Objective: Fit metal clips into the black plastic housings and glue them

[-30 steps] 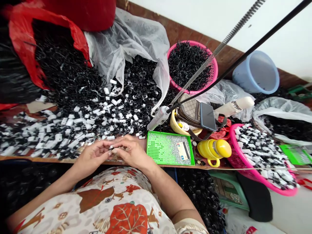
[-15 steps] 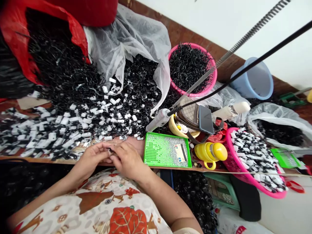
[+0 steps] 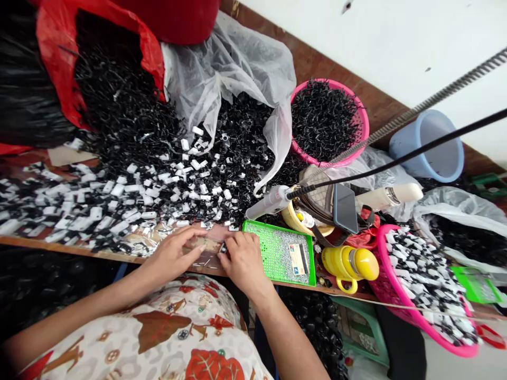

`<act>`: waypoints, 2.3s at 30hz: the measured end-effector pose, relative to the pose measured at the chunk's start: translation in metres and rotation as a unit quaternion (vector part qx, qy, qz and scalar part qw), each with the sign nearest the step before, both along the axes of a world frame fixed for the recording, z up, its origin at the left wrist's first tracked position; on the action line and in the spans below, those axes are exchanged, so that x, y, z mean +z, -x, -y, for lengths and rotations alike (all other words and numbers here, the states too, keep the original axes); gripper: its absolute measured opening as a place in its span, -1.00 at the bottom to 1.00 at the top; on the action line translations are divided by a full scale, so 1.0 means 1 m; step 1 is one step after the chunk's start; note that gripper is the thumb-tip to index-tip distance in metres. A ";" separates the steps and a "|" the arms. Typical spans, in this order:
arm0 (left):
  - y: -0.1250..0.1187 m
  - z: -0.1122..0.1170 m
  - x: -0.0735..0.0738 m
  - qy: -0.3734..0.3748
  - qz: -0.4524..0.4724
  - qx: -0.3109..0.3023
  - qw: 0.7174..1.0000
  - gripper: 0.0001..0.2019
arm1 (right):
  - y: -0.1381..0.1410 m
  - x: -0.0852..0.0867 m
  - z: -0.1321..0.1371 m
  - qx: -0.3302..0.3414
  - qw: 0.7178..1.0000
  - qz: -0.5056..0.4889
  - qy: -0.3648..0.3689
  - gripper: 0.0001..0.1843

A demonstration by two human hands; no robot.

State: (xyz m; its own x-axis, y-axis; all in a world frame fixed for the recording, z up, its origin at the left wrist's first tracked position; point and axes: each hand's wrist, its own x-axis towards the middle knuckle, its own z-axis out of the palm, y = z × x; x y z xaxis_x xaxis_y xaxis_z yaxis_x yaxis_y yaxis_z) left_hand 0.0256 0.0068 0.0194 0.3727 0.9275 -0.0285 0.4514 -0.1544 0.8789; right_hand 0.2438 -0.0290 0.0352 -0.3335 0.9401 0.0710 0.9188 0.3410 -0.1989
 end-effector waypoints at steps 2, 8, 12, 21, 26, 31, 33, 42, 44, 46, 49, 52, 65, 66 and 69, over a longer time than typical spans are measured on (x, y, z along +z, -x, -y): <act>-0.015 -0.017 0.006 -0.142 -0.058 -0.051 0.987 -0.71 | -0.010 -0.008 0.009 0.019 1.000 -0.016 -0.006 -0.76; -0.077 -0.079 -0.004 -0.285 -0.187 -0.132 0.931 -0.53 | -0.009 -0.028 0.022 0.029 0.997 -0.059 -0.029 -0.74; -0.090 -0.114 -0.007 -0.307 -0.203 -0.069 0.927 -0.55 | -0.009 -0.028 0.020 0.034 0.996 -0.072 -0.033 -0.72; -0.065 -0.154 0.028 -0.259 -0.191 0.101 0.941 -0.69 | -0.008 -0.027 0.020 0.033 0.995 -0.082 -0.045 -0.73; -0.076 -0.139 0.022 -0.283 -0.139 -0.036 0.948 -0.73 | -0.007 -0.026 0.019 0.031 0.995 -0.081 -0.045 -0.72; -0.103 -0.136 0.009 -0.222 -0.164 -0.181 0.944 -0.76 | -0.007 -0.027 0.021 0.030 0.996 -0.075 -0.037 -0.71; -0.113 -0.139 0.009 -0.239 -0.192 -0.194 0.932 -0.72 | -0.007 -0.028 0.021 0.027 0.996 -0.077 -0.039 -0.72; -0.124 -0.149 -0.001 -0.251 -0.237 -0.232 0.909 -0.58 | -0.007 -0.026 0.021 0.027 0.994 -0.095 -0.039 -0.74; -0.122 -0.150 -0.005 -0.253 -0.238 -0.229 0.909 -0.59 | -0.007 -0.027 0.021 0.026 0.994 -0.093 -0.040 -0.74; -0.121 -0.151 -0.007 -0.262 -0.237 -0.229 0.907 -0.63 | -0.007 -0.028 0.021 0.026 0.995 -0.093 -0.039 -0.75; -0.121 -0.150 -0.005 -0.282 -0.230 -0.228 0.903 -0.67 | -0.007 -0.029 0.022 0.025 0.995 -0.093 -0.039 -0.75; -0.119 -0.150 -0.001 -0.295 -0.210 -0.211 0.908 -0.69 | -0.007 -0.029 0.023 0.020 0.995 -0.092 -0.039 -0.74; -0.033 -0.150 0.053 -0.198 -0.106 0.067 0.972 -0.76 | -0.007 -0.024 0.025 0.005 0.989 -0.133 -0.065 -0.76; -0.023 -0.142 0.054 -0.221 -0.116 0.066 0.966 -0.77 | -0.004 -0.018 0.024 -0.003 0.985 -0.153 -0.075 -0.75; -0.003 -0.107 0.048 -0.236 -0.132 0.024 0.962 -0.85 | 0.009 0.005 0.012 -0.009 0.963 -0.252 -0.093 -0.67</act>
State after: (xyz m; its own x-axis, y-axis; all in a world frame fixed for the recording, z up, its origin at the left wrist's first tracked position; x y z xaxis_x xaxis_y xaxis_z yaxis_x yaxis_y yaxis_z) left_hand 0.0281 0.1138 0.0674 0.3664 0.8762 0.3132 0.6659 -0.4820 0.5694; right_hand 0.2351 -0.0412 0.0404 -0.1955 0.9008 0.3877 0.7281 0.3982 -0.5580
